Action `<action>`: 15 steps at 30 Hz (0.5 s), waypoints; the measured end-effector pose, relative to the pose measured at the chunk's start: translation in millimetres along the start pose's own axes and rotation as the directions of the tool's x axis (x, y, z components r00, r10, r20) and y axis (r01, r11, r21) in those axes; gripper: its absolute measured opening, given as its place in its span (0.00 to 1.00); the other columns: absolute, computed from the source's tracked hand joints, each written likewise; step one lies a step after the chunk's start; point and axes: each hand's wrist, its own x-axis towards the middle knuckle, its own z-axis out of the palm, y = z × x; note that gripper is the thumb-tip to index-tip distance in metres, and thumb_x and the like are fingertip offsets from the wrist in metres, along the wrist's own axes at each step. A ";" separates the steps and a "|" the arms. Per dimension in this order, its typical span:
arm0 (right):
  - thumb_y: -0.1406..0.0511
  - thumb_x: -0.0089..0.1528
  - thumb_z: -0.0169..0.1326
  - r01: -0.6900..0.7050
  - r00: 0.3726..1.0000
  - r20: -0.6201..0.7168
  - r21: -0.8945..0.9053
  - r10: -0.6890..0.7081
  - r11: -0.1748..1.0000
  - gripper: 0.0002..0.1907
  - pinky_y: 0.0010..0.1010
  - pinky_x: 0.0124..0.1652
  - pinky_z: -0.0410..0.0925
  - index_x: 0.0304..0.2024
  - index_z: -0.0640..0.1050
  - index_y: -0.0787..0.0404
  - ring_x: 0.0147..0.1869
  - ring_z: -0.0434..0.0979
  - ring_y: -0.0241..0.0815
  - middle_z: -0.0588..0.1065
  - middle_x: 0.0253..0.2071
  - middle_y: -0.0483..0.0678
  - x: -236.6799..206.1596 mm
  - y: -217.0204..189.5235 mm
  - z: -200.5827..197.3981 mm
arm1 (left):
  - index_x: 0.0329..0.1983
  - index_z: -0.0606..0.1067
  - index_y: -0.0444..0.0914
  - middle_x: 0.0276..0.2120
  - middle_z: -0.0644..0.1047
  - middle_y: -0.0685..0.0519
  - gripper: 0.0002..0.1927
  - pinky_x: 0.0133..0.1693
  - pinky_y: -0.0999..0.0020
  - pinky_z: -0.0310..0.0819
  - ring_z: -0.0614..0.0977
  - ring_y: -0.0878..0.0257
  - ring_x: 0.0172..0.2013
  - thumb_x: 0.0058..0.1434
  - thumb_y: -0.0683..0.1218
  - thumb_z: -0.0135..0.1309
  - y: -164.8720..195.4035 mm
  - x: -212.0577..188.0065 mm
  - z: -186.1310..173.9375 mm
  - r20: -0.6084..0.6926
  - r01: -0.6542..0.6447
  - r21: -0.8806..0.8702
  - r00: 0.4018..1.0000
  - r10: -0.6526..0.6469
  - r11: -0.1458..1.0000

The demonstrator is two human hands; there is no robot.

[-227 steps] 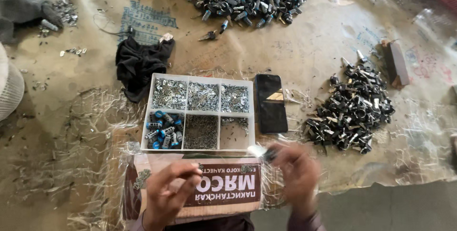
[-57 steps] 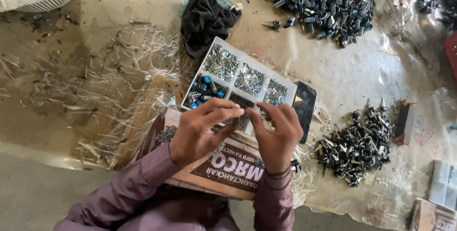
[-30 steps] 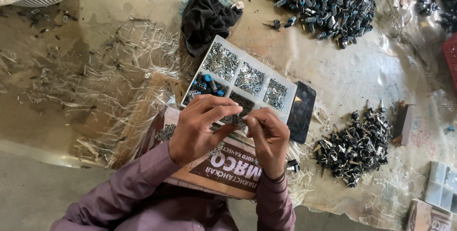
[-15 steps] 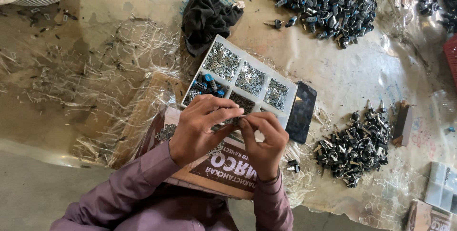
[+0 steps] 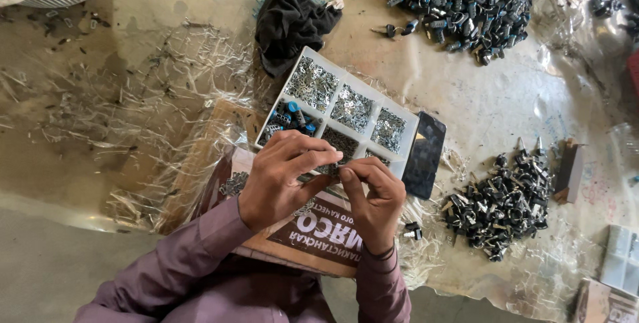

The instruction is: The person picks small metal clamp components from a pile on the table, fits the pieces together by hand, and places the assembled parts into a compartment organizer box, repeating the cycle. A smartphone rests beside the organizer on the plastic-covered table.

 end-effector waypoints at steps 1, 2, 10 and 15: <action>0.73 0.64 0.60 0.018 1.000 -0.016 -0.018 -0.018 1.000 0.03 0.21 0.39 0.70 0.38 0.80 0.70 0.38 0.77 0.31 0.79 0.37 0.47 -0.3 1.0 1.4 | 0.50 0.80 0.41 0.47 0.79 0.55 0.18 0.51 0.61 0.72 0.79 0.57 0.47 0.57 0.43 0.68 0.0 0.2 0.0 0.002 -0.003 0.001 1.000 0.003 1.000; 0.73 0.64 0.61 0.036 0.999 -0.030 -0.035 -0.037 0.999 0.03 0.22 0.39 0.70 0.38 0.80 0.70 0.37 0.77 0.31 0.79 0.37 0.47 -0.6 2.0 3.3 | 0.50 0.80 0.41 0.46 0.79 0.55 0.18 0.51 0.61 0.72 0.79 0.57 0.47 0.57 0.43 0.68 -0.2 0.3 -0.4 0.002 -0.005 0.004 1.000 0.005 1.000; 0.70 0.58 0.64 -0.239 0.970 -0.006 0.158 0.243 0.958 0.09 0.22 0.31 0.66 0.41 0.82 0.65 0.31 0.72 0.32 0.75 0.34 0.45 14.4 -5.8 -24.1 | 0.51 0.80 0.42 0.49 0.80 0.54 0.18 0.53 0.60 0.72 0.80 0.56 0.48 0.58 0.45 0.68 6.6 8.5 1.2 0.005 0.011 -0.050 1.000 -0.011 0.999; 0.59 0.57 0.64 0.182 0.979 0.198 -0.734 -0.050 0.654 0.13 0.31 0.35 0.69 0.39 0.84 0.59 0.41 0.76 0.41 0.76 0.36 0.46 33.8 -10.9 -26.3 | 0.52 0.80 0.42 0.49 0.80 0.53 0.18 0.54 0.59 0.71 0.80 0.56 0.48 0.57 0.44 0.67 9.9 9.7 5.5 0.032 0.046 -0.031 0.998 -0.045 0.998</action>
